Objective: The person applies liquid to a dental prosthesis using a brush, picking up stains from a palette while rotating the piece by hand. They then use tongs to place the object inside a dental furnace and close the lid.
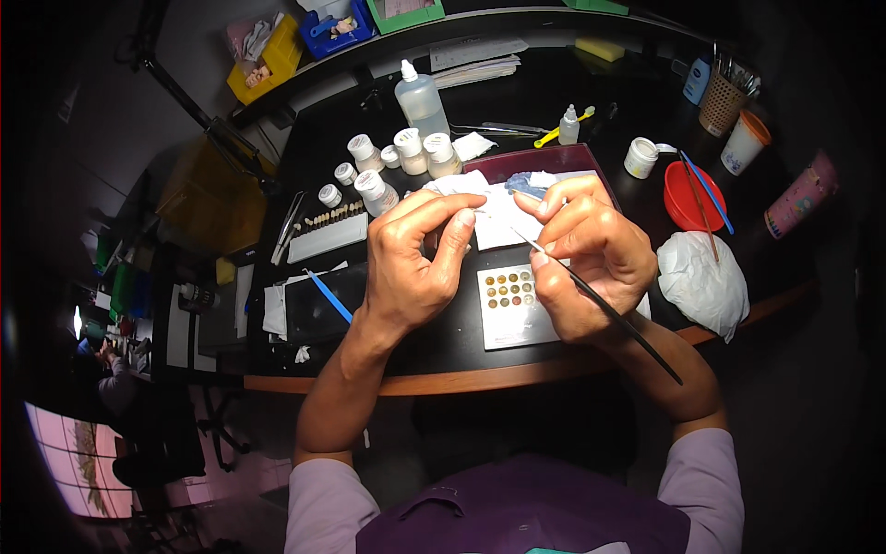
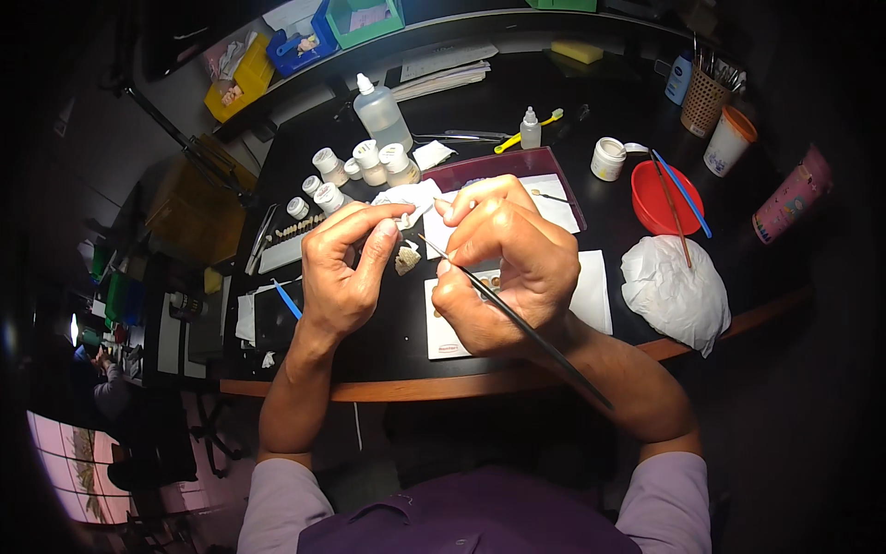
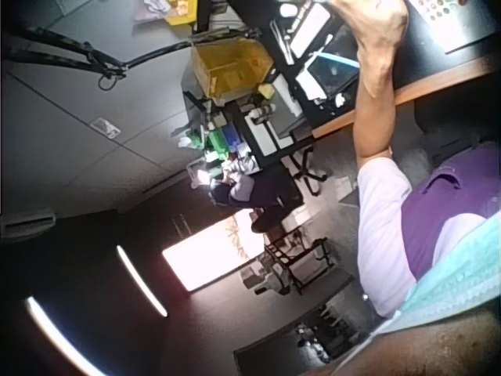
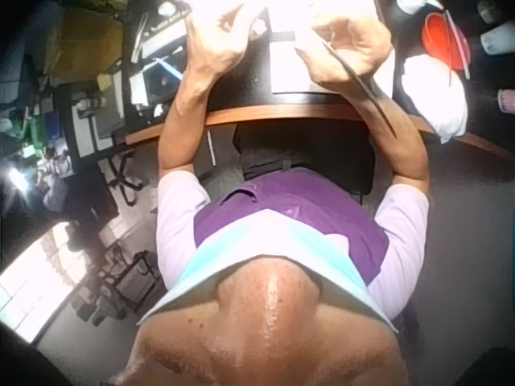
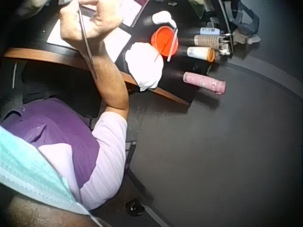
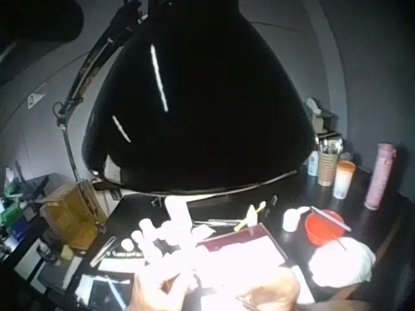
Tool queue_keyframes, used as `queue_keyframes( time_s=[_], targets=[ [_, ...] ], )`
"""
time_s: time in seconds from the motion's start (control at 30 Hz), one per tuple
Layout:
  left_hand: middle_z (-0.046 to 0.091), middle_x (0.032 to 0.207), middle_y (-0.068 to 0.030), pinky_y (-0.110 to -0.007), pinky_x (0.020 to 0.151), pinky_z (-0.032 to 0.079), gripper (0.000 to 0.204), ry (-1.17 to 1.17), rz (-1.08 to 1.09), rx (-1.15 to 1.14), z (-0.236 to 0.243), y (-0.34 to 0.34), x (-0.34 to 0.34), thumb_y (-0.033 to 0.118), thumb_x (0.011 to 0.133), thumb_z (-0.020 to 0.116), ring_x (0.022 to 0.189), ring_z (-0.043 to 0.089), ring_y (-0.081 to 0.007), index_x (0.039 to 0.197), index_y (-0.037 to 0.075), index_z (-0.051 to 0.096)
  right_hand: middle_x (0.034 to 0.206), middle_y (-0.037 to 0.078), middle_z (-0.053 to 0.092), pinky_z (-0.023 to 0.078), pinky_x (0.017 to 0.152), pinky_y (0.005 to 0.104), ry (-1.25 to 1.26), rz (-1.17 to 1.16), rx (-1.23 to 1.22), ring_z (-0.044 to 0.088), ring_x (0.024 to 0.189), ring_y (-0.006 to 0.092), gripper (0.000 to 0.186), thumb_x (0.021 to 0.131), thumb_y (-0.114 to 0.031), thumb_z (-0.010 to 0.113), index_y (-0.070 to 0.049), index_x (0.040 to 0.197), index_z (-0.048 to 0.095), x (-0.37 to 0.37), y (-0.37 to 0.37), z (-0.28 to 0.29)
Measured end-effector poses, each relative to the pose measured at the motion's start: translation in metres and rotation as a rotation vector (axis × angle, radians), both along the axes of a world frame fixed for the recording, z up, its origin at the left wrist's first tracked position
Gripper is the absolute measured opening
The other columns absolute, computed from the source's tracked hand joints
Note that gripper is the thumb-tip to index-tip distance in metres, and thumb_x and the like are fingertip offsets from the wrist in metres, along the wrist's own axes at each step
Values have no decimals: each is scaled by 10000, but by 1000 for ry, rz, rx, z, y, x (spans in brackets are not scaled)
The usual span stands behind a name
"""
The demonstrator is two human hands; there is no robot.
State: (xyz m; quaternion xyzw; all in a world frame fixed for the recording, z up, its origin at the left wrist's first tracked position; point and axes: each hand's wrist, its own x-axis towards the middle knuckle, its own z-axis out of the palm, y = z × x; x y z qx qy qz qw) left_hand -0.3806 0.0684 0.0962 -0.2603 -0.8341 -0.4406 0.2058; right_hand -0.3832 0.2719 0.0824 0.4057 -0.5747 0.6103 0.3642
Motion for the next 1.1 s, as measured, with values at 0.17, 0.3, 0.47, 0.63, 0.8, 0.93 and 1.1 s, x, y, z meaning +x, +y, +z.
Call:
queue_keyframes(
  time_s=[0.17,0.3,0.47,0.63,0.8,0.93,1.1],
  targets=[
    [625,824,-38,-236,670,431,209,-31,56,88,-3,1,1,57,1016,626,755,550,-82,1148,-19,769,686,65,622,558,820,394,-14,-49,10,610,792,237,154,639,52,664,-42,734,589,-3,-2,-3],
    [627,825,-44,-237,675,434,213,-30,56,86,-4,1,-1,52,1013,627,762,555,-85,1155,-18,769,693,60,623,560,808,391,-6,-61,20,615,801,242,153,641,57,668,-44,726,589,-1,-1,-1],
    [689,826,-79,-244,615,449,199,3,69,80,-5,0,-3,46,969,661,690,591,-94,1118,-12,780,705,57,622,565,805,393,14,-76,44,610,810,243,167,641,66,674,-44,726,580,1,-4,-1],
    [677,824,-71,-240,693,463,221,-59,108,46,-5,-7,-5,76,1015,619,781,612,-96,1132,-39,767,790,108,610,597,972,570,126,7,84,538,954,243,201,749,105,595,-23,897,552,5,7,5],
    [698,830,-76,-247,674,461,216,58,155,20,-12,-19,-19,66,1005,608,754,609,-97,1106,-30,774,865,112,511,625,922,533,315,-221,56,458,1002,252,265,802,12,506,-90,1046,503,16,50,21],
    [625,704,-48,-273,537,368,169,235,144,28,-12,-21,-26,80,952,653,579,496,-104,1027,5,785,866,99,548,600,878,450,270,-371,40,493,1034,261,261,801,26,535,-82,1039,533,41,85,29],
    [682,738,-101,-295,553,450,158,237,23,-80,-7,-18,-15,83,949,665,605,599,-157,998,-14,780,950,98,676,481,1006,373,-275,-390,154,609,1030,246,197,834,110,695,-19,978,653,76,87,-22]
  ],
)
